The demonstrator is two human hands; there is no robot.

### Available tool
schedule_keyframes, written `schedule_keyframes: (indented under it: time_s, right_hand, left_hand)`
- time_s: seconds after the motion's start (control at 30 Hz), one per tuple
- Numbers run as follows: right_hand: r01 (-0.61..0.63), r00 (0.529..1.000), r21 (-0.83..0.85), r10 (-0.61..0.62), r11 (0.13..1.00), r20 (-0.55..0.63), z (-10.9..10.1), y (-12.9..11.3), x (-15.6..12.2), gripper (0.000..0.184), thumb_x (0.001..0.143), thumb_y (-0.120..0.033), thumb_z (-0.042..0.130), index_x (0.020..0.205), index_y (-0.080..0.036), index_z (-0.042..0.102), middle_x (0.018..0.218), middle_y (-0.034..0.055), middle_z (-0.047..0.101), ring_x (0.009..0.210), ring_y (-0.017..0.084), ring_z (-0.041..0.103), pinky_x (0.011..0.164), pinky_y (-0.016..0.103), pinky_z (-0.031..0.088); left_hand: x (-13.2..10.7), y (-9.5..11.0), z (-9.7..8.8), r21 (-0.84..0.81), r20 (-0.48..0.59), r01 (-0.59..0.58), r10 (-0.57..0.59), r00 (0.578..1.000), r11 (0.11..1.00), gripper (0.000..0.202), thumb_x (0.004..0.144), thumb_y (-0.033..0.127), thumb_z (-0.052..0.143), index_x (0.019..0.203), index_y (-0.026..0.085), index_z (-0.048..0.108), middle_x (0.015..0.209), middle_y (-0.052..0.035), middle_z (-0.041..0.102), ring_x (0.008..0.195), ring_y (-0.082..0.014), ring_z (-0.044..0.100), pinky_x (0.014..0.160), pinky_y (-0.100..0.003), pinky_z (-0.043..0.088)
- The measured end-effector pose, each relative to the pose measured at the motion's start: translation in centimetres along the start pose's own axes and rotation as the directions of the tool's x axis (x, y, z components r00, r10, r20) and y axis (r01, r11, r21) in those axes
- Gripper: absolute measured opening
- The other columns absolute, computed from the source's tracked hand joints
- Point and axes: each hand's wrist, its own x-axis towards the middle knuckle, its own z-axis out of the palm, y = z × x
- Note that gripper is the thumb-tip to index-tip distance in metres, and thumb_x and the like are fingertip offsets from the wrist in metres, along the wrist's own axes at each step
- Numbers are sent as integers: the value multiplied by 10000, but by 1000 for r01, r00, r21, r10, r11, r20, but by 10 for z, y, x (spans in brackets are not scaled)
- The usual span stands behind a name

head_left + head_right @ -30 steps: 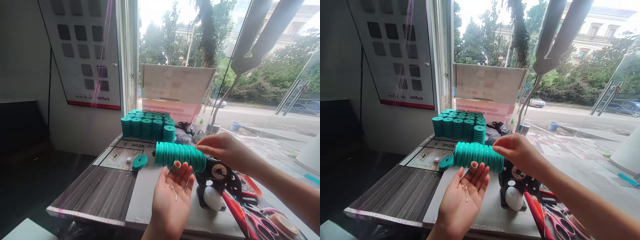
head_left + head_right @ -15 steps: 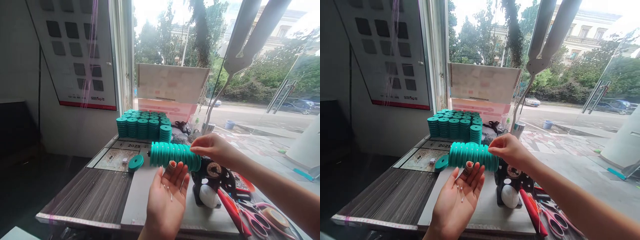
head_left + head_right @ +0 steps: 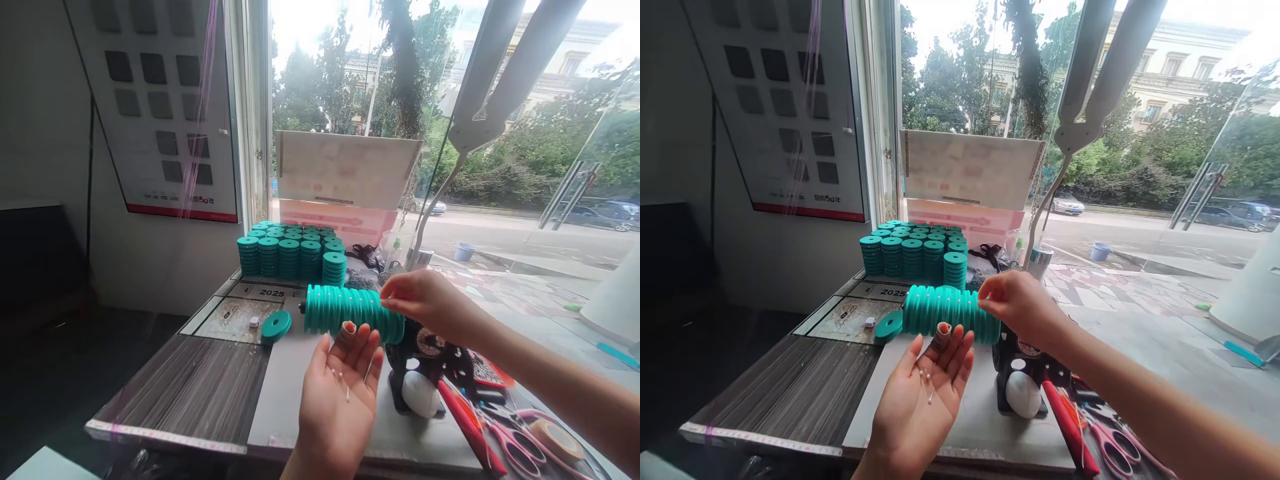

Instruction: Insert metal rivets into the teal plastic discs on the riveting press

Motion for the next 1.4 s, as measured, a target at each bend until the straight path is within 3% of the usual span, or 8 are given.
schedule_keyframes:
  time_s: [0.07, 0.17, 0.37, 0.47, 0.57, 0.63, 0.73, 1.4]
  right_hand:
    - [171, 985, -16, -171, 985, 4, 9, -14, -16, 155, 787, -226, 506, 714, -175, 633, 624, 2, 600, 555, 109, 518, 544, 230, 396]
    - [450, 889, -83, -437, 889, 134, 28, -37, -40, 227, 789, -141, 446, 611, -180, 580, 634, 16, 615, 570, 126, 543, 550, 238, 438]
    - [580, 812, -406, -541, 707, 218, 53, -51, -58, 183, 643, -64, 493, 563, -225, 522, 579, 13, 611, 476, 157, 531, 467, 269, 452]
    - [514, 854, -317, -511, 797, 101, 41, -40, -53, 232, 731, -100, 448, 538, -213, 509, 541, 5, 578, 470, 134, 514, 458, 246, 426]
    - [211, 977, -18, -211, 977, -40, 15, -18, -36, 235, 795, -230, 455, 590, -200, 565, 552, -7, 565, 511, 116, 509, 494, 228, 410]
    - [-8, 999, 171, 14, 985, -36, 0, 0, -21, 221, 774, -324, 490, 645, -187, 605, 560, -5, 554, 528, 116, 497, 498, 230, 395]
    - [-144, 990, 335, 135, 931, 50, -8, 22, -6, 248, 728, -381, 517, 647, -163, 604, 552, -4, 527, 536, 114, 477, 514, 239, 386]
    - [-200, 980, 390, 177, 899, 93, -2, 23, 0, 230, 658, -363, 520, 628, -144, 584, 536, -9, 505, 540, 107, 456, 556, 257, 372]
  left_hand:
    - [-2, -1, 1, -7, 1, -10, 10, 1000, 1000, 225, 857, 229, 421, 855, 84, 594, 899, -131, 645, 927, -232, 610, 807, -334, 476]
    - [-5, -3, 2, -2, 2, -25, 25, 1000, 1000, 225, 859, 231, 416, 853, 77, 580, 871, -144, 646, 869, -222, 627, 787, -328, 482]
    - [-6, -7, 3, 7, -25, -34, 34, 999, 999, 230, 857, 238, 411, 862, 76, 575, 905, -159, 638, 892, -244, 622, 841, -337, 459]
    - [-5, -8, 4, 12, -47, -36, 36, 998, 999, 232, 859, 229, 406, 860, 71, 576, 872, -155, 642, 852, -240, 631, 804, -332, 471]
    - [-3, -7, 5, 19, -45, -51, 51, 998, 999, 237, 862, 226, 401, 851, 78, 586, 880, -142, 647, 874, -236, 626, 789, -332, 474]
    - [-1, -6, 5, 25, -45, -44, 46, 998, 999, 235, 862, 224, 403, 835, 88, 593, 909, -136, 647, 939, -248, 605, 808, -346, 467]
    - [1, -4, 4, 16, -53, -29, 30, 998, 999, 237, 862, 218, 408, 818, 90, 602, 933, -142, 645, 1014, -261, 572, 829, -352, 460]
    - [1, -4, 3, 16, -57, -29, 30, 998, 999, 250, 862, 209, 408, 804, 78, 612, 939, -151, 646, 1043, -274, 558, 824, -358, 474]
